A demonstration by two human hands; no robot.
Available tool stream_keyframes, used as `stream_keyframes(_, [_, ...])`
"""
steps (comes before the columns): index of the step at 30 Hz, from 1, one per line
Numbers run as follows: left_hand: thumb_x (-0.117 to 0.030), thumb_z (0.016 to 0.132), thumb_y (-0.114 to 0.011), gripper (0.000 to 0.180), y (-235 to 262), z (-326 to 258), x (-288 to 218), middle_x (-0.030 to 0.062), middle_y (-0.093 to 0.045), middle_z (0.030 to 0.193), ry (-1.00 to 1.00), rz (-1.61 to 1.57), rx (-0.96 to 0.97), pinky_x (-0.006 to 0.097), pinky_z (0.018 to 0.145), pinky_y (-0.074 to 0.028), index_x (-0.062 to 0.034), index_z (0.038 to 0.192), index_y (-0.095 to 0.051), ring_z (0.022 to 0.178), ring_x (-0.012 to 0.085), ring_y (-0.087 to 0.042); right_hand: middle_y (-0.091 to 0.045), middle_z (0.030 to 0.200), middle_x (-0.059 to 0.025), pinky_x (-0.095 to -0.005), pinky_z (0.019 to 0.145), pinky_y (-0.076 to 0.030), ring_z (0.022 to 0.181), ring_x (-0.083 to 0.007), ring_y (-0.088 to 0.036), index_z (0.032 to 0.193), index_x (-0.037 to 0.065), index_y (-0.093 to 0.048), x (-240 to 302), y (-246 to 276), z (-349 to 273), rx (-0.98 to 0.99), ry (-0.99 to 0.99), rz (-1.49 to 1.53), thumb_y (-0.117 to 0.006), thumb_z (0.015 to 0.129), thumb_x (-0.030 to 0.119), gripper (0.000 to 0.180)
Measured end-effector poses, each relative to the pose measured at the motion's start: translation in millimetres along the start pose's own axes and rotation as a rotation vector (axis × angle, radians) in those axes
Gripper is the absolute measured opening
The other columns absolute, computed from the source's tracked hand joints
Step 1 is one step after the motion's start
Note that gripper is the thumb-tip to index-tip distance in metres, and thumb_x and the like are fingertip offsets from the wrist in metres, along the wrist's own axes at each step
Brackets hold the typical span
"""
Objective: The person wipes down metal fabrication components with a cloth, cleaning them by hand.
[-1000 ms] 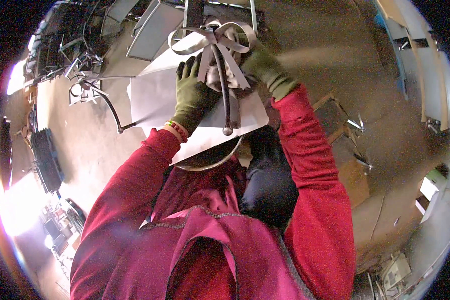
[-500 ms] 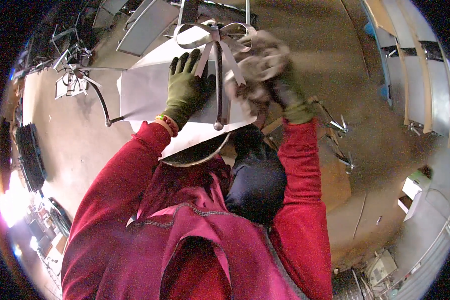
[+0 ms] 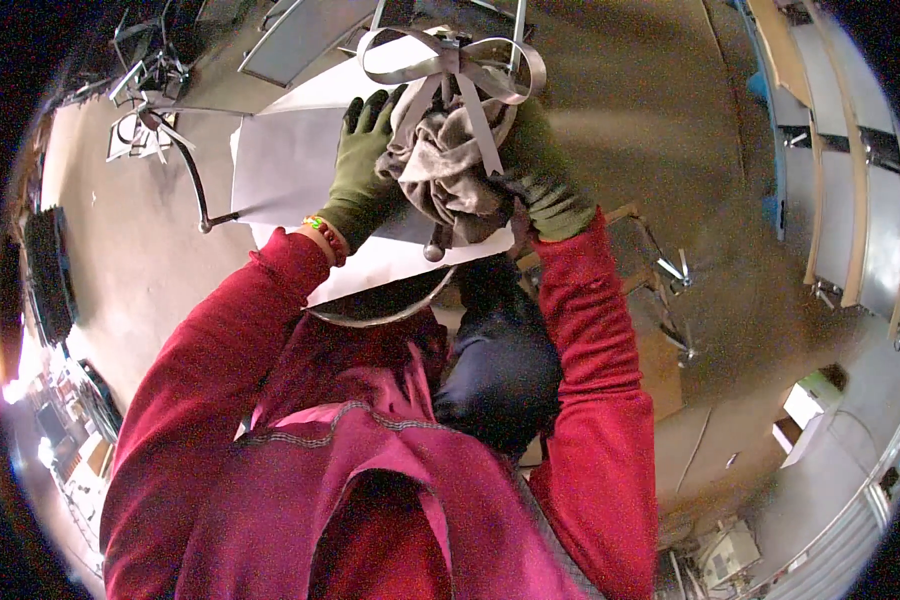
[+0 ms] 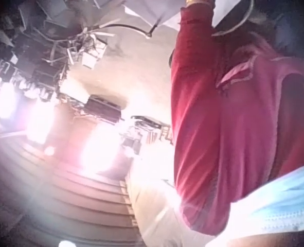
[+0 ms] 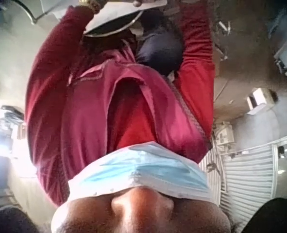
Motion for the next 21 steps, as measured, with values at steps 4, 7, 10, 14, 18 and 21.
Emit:
stream_keyframes(4, [-0.038,0.078,-0.052,0.061,-1.5,1.1,-3.5,0.0157,-0.038,0.135,-0.006,0.003,-0.02,0.049,0.106,-0.018,-0.0077,0.13,-0.04,0.125,0.0357,-0.034,-0.058,0.1,-0.0074,-0.031,0.079,-0.047,0.092,-0.0179,-0.057,0.111,0.002,-0.05,10.5,4.2,-9.1,-0.09,0.233,0.094,-0.075,0.065,0.032,0.06])
stream_keyframes(7, [-0.035,0.079,-0.052,0.06,-0.5,-0.6,-2.8,0.0159,-0.039,0.135,0.013,-0.005,-0.02,0.049,0.106,-0.018,-0.0059,0.13,-0.04,0.125,0.0358,-0.034,-0.057,0.102,-0.0077,-0.029,0.082,-0.047,0.096,-0.0169,-0.057,0.116,0.001,-0.046,22.4,4.1,-7.0,-0.194,0.148,0.395,-0.072,0.069,0.028,0.061])
stream_keyframes(10, [-0.036,0.079,-0.051,0.059,-2.7,-1.5,-0.5,0.0164,-0.039,0.135,-0.014,0.043,0.001,0.05,0.106,-0.019,-0.0058,0.129,-0.042,0.125,0.0363,-0.034,-0.057,0.104,-0.0073,-0.0269,0.081,-0.047,0.095,-0.0152,-0.057,0.119,0.001,-0.044,8.5,3.2,-3.9,-0.145,-0.05,0.331,-0.069,0.074,0.026,0.057])
stream_keyframes(14, [-0.04,0.079,-0.051,0.061,0.0,2.7,-4.6,0.0155,-0.039,0.135,-0.026,0.012,-0.026,0.049,0.106,-0.019,-0.0076,0.129,-0.042,0.125,0.0361,-0.033,-0.056,0.106,-0.0062,-0.0282,0.08,-0.047,0.094,-0.0144,-0.056,0.116,0.002,-0.048,-6.5,19.1,-8.6,-0.241,0.303,-0.138,-0.06,0.083,0.02,0.04])
stream_keyframes(18, [-0.042,0.079,-0.051,0.061,-2.5,-0.7,-1.2,0.0148,-0.038,0.136,-0.01,-0.016,-0.045,0.049,0.107,-0.018,-0.0082,0.129,-0.042,0.126,0.0355,-0.033,-0.054,0.112,-0.0092,-0.0318,0.084,-0.045,0.099,-0.019,-0.054,0.118,0.001,-0.047,7.0,8.7,-6.5,-0.211,0.254,-0.096,-0.051,0.088,0.019,0.034])
stream_keyframes(21, [-0.044,0.079,-0.052,0.062,-5.3,1.0,-2.4,0.0142,-0.037,0.137,-0.003,0.019,-0.03,0.048,0.107,-0.018,-0.0088,0.129,-0.042,0.127,0.0351,-0.033,-0.053,0.115,-0.0127,-0.0353,0.088,-0.042,0.104,-0.0233,-0.052,0.119,0.0,-0.047,13.6,7.9,-13.9,-0.251,0.204,-0.142,-0.048,0.09,0.02,0.036])
Point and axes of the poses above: each hand's wrist, its own z-axis towards the middle knuckle, its own y-axis out of the back of the hand, x = y × z, the point moved 5 cm from there along z, towards the middle knuckle
